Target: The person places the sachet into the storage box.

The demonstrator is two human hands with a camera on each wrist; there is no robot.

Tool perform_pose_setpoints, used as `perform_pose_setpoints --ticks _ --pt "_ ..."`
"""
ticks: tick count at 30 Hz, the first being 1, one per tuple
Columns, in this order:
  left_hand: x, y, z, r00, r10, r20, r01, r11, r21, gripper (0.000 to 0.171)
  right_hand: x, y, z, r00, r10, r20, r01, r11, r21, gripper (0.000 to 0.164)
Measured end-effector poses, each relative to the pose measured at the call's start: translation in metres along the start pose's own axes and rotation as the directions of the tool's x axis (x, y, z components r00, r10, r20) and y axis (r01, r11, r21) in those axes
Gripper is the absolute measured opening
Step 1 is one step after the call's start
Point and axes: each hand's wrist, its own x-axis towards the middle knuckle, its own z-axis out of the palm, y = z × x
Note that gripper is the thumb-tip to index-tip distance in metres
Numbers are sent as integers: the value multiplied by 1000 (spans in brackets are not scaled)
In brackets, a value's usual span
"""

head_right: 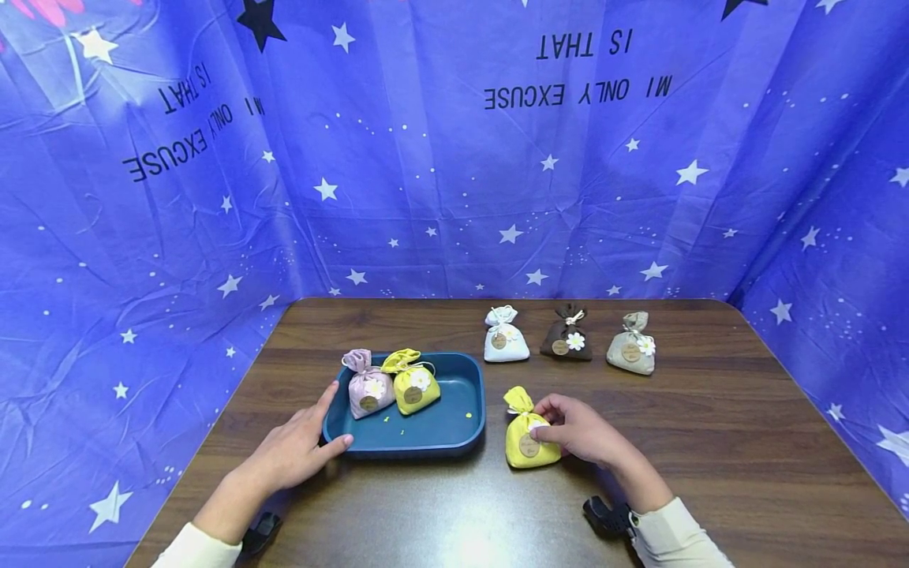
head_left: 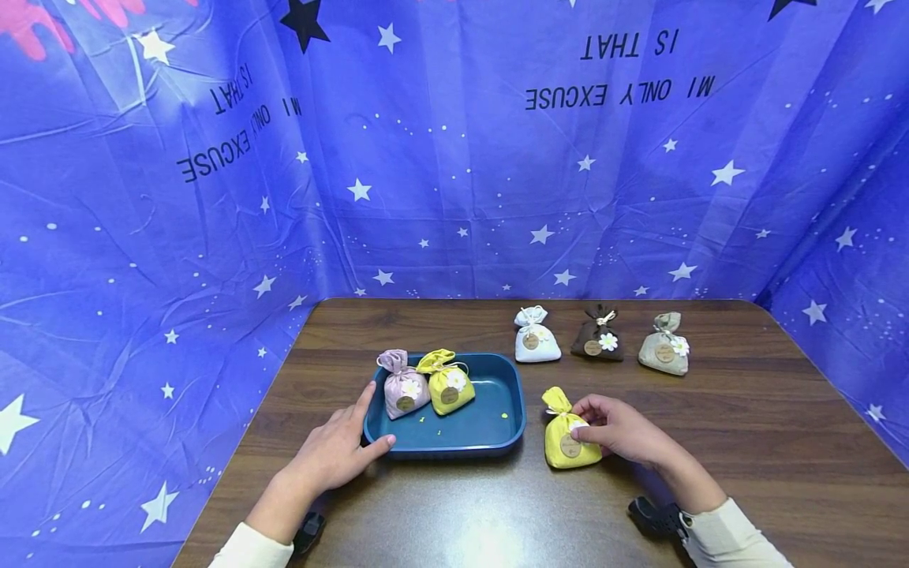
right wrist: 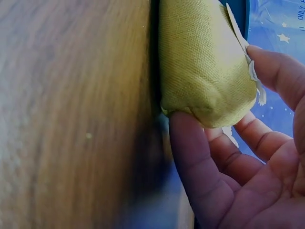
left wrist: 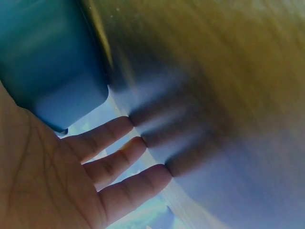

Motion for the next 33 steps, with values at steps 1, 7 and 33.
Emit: perform_pose_setpoints --ticks 1,7,33 --pt "0 0 0 1000 2 0 -2 1000 -1 95 0 0 0 1000 -3 -3 3 1000 -2 34" --pt "0 0 0 1000 7 -5 -7 1000 -3 95 0 -2 1 1000 -11 -19 11 1000 -11 32" --pt "-1 -1 0 1000 18 -17 -18 1000 -9 95 2 2 0 1000 -17 -16 19 997 75 31"
